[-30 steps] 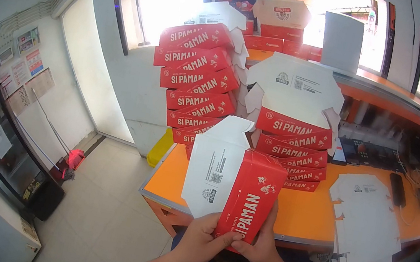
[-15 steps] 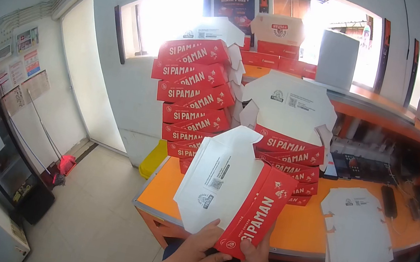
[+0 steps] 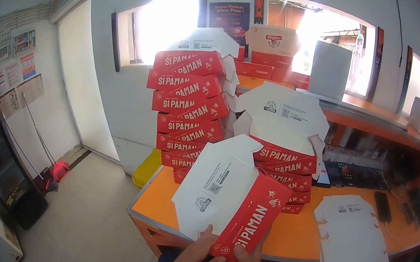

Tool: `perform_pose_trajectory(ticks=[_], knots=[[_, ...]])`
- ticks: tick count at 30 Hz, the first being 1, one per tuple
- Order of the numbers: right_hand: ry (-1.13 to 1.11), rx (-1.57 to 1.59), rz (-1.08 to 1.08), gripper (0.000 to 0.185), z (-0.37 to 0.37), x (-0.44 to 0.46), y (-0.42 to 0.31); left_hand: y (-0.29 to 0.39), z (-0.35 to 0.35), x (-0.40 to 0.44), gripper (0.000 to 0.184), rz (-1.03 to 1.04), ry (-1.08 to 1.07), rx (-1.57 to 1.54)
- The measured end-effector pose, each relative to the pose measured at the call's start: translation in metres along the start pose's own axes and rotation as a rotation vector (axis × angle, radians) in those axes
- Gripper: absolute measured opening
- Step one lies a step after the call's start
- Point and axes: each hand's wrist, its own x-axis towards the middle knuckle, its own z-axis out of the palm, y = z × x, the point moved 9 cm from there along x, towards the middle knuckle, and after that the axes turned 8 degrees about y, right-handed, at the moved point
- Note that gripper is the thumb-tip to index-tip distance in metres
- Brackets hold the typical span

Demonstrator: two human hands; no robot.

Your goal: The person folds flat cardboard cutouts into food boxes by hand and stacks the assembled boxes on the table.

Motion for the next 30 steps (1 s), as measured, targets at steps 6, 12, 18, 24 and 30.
perform_pose_trajectory(ticks=[6,12,18,24,30], knots=[[-0.015,-0.021,-0.107,0.111,0.005,0.004,-0.008,-0.004,-0.001,-0.007,0.045,0.024,0.036,0.015],[0.12,0.146,-0.233,0.095,0.001,0.05,-0.07,-0.006,-0.016,-0.012,0.038,0.044,-0.058,0.186],[0.079,-0.196,-0.176,0.056,-0.031,0.053,-0.058,-0.008,-0.031,-0.014,0.019,0.091,-0.116,0.546],[0.21,-0.98,-0.629,0.043,-0.044,0.078,-0.142,-0.033,-0.053,-0.024,0.021,0.181,-0.079,0.779],[0.056,-1.738,-0.923,0.031,-0.009,0.173,-0.174,-0.037,-0.067,-0.024,0.019,0.172,-0.018,0.794]])
